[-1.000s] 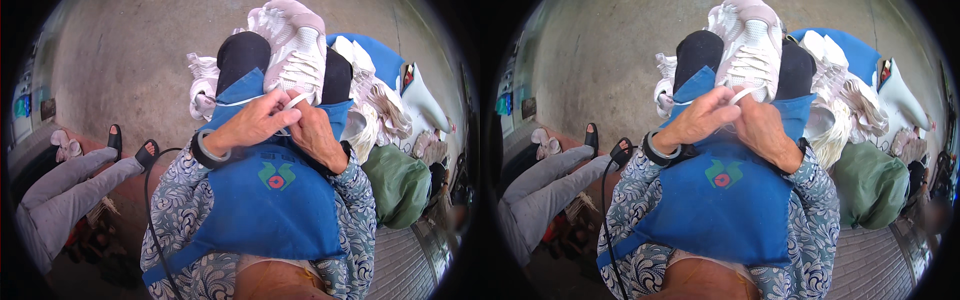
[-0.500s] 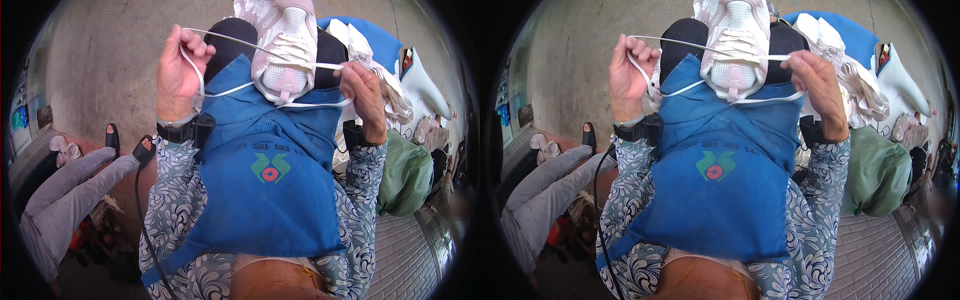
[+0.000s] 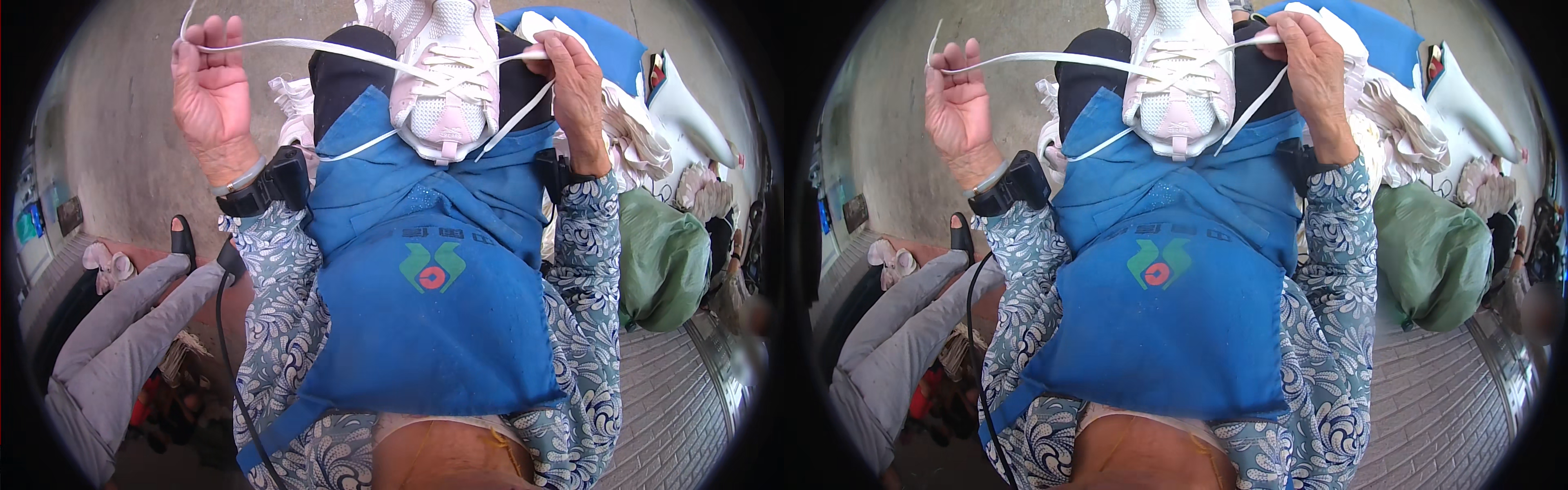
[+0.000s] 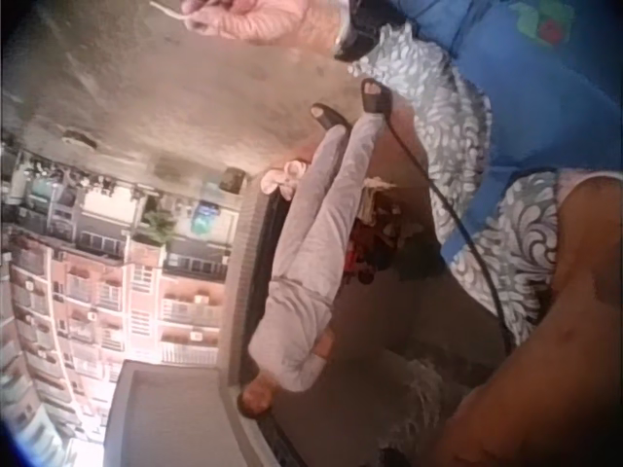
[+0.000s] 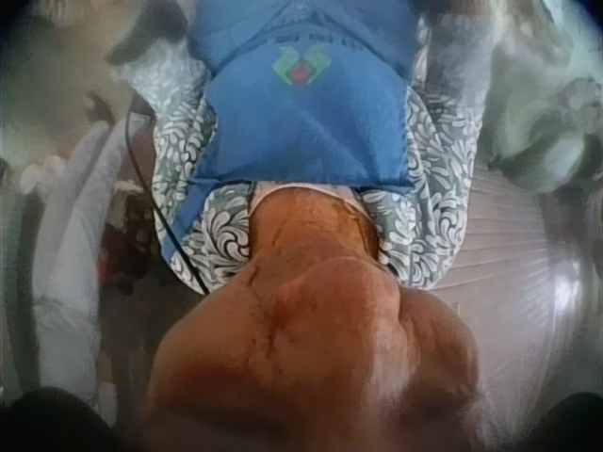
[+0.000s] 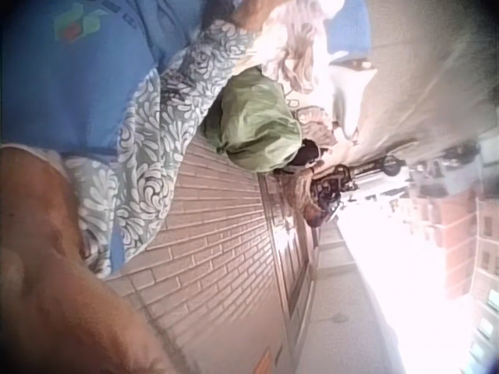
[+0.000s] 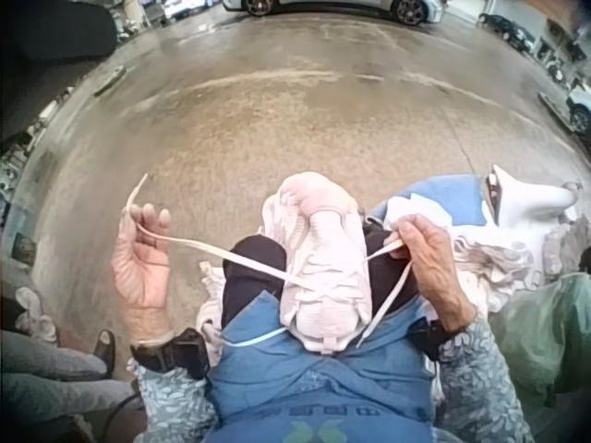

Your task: The person is lacing a pink and white sneaker while sitting down.

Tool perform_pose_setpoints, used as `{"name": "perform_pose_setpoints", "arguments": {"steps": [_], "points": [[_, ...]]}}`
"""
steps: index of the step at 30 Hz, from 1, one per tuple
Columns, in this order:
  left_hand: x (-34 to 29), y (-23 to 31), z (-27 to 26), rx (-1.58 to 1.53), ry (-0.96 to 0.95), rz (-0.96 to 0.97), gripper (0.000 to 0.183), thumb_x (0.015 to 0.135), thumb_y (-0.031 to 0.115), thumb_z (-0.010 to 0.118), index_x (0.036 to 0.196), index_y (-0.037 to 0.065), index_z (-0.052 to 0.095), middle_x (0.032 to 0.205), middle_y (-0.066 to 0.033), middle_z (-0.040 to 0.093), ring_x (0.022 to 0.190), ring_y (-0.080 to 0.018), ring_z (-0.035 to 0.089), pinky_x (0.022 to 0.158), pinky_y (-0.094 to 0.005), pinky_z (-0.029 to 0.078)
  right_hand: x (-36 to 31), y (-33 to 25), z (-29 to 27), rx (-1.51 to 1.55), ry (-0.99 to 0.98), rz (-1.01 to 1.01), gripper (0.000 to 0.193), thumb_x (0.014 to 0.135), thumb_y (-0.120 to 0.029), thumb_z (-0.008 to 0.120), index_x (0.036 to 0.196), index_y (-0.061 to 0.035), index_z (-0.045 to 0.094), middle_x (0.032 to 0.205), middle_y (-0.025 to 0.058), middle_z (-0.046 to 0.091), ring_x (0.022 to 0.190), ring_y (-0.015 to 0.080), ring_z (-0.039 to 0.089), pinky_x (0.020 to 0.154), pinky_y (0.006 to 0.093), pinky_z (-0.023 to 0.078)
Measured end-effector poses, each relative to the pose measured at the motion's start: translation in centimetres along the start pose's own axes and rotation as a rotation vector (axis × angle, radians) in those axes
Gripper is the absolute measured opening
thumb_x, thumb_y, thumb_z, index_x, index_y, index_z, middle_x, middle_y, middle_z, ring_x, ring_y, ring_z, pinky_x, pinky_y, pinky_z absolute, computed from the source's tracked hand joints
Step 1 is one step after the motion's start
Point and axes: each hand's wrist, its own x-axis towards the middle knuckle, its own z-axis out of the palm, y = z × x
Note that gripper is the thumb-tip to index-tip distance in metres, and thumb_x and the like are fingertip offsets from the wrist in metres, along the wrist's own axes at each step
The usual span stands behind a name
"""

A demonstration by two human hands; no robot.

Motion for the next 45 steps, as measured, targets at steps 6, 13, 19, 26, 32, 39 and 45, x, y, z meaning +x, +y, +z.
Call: {"name": "perform_pose_setpoints", "arguments": {"steps": [6, 13, 19, 26, 32, 39, 45], "points": [[-6.3, -2.5, 1.9, 0.698, -0.372, -0.395, 0.022, 0.096, 0.011, 0.056, 0.113, -0.002, 0.062, 0.092, -0.0039, 0.066, 0.087, -0.0141, 0.064, 0.082, -0.0297, 0.051, -4.3, -3.6, -0.6, -0.836, -0.082, -0.209, 0.018, 0.088, -0.003, 0.057, 0.103, -0.0055, 0.065, 0.088, 0.0061, 0.065, 0.075, 0.0159, 0.064, 0.07, 0.027, 0.05], [-8.4, -4.0, 2.5, 1.276, -0.581, -0.325, 0.017, 0.091, 0.019, 0.064, 0.1, 0.005, 0.07, 0.085, -0.0015, 0.068, 0.074, -0.0096, 0.061, 0.065, -0.0236, 0.047, -8.7, -1.2, 0.1, -1.203, -0.482, -0.325, 0.022, 0.08, -0.003, 0.065, 0.101, -0.0053, 0.061, 0.102, 0.0088, 0.057, 0.083, 0.028, 0.063, 0.07, 0.0371, 0.051], [-8.4, -4.0, 2.2, 1.561, -0.609, -0.149, 0.018, 0.091, 0.019, 0.063, 0.1, 0.006, 0.071, 0.088, -0.0037, 0.069, 0.078, -0.0133, 0.063, 0.069, -0.0249, 0.049, -7.5, -1.9, 0.3, -1.186, -0.393, -0.395, 0.014, 0.083, -0.004, 0.063, 0.096, -0.0053, 0.058, 0.092, 0.0101, 0.056, 0.078, 0.0311, 0.061, 0.063, 0.039, 0.05], [-8.4, -5.0, 2.7, 1.647, -0.639, -0.09, 0.018, 0.09, 0.022, 0.063, 0.096, 0.006, 0.07, 0.086, -0.0054, 0.067, 0.075, -0.0176, 0.063, 0.067, -0.0292, 0.049, -8.2, -1.6, 1.1, -1.36, -0.437, -0.387, 0.022, 0.081, -0.012, 0.068, 0.102, -0.0091, 0.061, 0.1, 0.0061, 0.052, 0.077, 0.0246, 0.061, 0.062, 0.0337, 0.051], [-8.0, -4.8, 3.0, 1.641, -0.69, -0.195, 0.019, 0.091, 0.025, 0.061, 0.092, 0.006, 0.067, 0.081, -0.0048, 0.063, 0.067, -0.0169, 0.057, 0.063, -0.0297, 0.046, -7.7, -0.7, 0.9, -1.177, -0.44, -0.41, 0.009, 0.084, -0.008, 0.065, 0.09, -0.0054, 0.059, 0.093, 0.0092, 0.055, 0.076, 0.0293, 0.061, 0.062, 0.0378, 0.05], [-7.9, -5.5, 2.9, 1.602, -0.645, -0.319, 0.021, 0.093, 0.026, 0.058, 0.095, 0.006, 0.064, 0.081, -0.0029, 0.063, 0.068, -0.0138, 0.057, 0.063, -0.0287, 0.046, -7.7, -1.6, 0.0, -1.254, -0.268, -0.266, 0.017, 0.086, -0.006, 0.063, 0.103, -0.0057, 0.062, 0.089, 0.0128, 0.06, 0.076, 0.0327, 0.062, 0.065, 0.037, 0.051], [-8.4, -5.9, 2.6, 1.613, -0.654, -0.107, 0.021, 0.094, 0.024, 0.057, 0.093, 0.004, 0.063, 0.08, -0.004, 0.064, 0.069, -0.0153, 0.058, 0.063, -0.0293, 0.046, -7.6, -0.7, 0.5, -1.241, -0.232, -0.505, 0.013, 0.086, -0.007, 0.063, 0.099, -0.0078, 0.063, 0.096, 0.0081, 0.06, 0.075, 0.0296, 0.063, 0.063, 0.0365, 0.052]]}}
